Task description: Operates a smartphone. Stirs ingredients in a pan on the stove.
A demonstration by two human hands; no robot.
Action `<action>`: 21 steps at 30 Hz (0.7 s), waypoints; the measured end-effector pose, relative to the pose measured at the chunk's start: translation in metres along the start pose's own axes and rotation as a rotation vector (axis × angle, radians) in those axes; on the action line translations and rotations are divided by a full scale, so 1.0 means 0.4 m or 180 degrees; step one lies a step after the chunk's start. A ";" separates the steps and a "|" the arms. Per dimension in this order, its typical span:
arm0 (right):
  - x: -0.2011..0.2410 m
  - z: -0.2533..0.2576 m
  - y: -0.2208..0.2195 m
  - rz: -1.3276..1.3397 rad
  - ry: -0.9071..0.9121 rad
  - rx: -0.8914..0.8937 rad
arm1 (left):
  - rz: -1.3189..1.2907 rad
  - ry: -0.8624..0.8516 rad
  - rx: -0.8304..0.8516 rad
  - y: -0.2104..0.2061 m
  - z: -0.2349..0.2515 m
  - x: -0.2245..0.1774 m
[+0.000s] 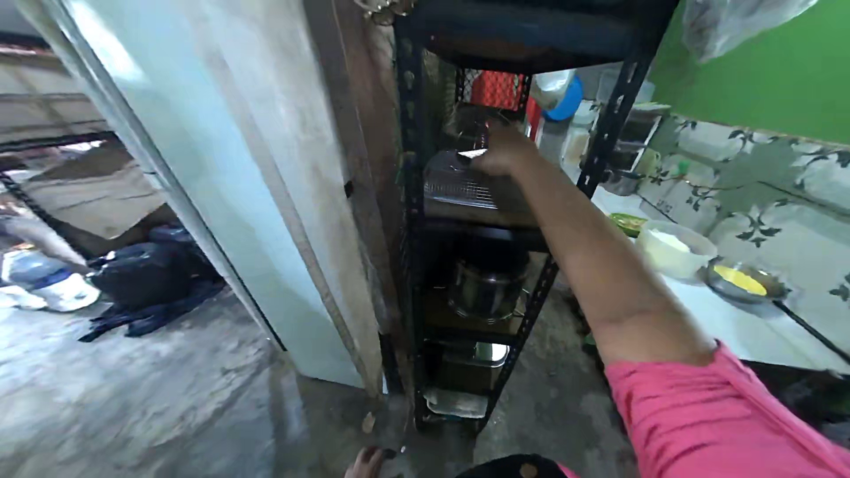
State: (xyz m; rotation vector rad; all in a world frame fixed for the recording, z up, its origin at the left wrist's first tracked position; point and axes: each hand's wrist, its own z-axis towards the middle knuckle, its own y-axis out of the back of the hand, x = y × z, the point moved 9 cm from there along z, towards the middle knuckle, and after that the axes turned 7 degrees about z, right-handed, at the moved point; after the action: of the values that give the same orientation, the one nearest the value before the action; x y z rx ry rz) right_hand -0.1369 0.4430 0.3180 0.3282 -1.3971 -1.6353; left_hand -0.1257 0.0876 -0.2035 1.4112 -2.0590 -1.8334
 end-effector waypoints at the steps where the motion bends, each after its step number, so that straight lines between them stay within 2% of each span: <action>1: -0.007 -0.033 0.011 0.0063 0.0091 -0.0055 | -0.0117 -0.0133 -0.0093 0.040 0.027 -0.049; 4: -0.020 -0.206 0.030 0.0234 0.0657 -0.0352 | -0.0694 -0.0568 -0.0142 0.213 0.062 -0.263; 7: -0.052 -0.424 -0.023 0.0751 0.1467 -0.0649 | -0.2500 -0.1619 -0.0354 0.359 0.046 -0.478; 10: -0.107 -0.577 -0.127 0.1311 0.1890 -0.0833 | -0.3749 -0.2641 -0.0303 0.419 0.002 -0.646; 12: -0.138 -0.638 -0.190 0.1464 0.1935 -0.0922 | -0.4331 -0.3169 -0.0119 0.406 -0.029 -0.692; 14: -0.166 -0.675 -0.242 0.1583 0.1942 -0.0816 | -0.4679 -0.3372 0.0118 0.374 -0.049 -0.700; 17: -0.217 -0.696 -0.273 0.2162 0.1988 -0.0408 | -0.4918 -0.2942 0.0077 0.333 -0.054 -0.677; 21: -0.263 -0.690 -0.275 0.2917 0.2092 -0.0169 | -0.4720 -0.2605 0.0021 0.299 -0.069 -0.650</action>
State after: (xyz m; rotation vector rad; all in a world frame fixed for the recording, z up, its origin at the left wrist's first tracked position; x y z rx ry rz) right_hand 0.0627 0.3408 0.0966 0.1291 -0.7910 -0.6993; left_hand -0.0272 0.2169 0.0337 2.9671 -0.8573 -3.2277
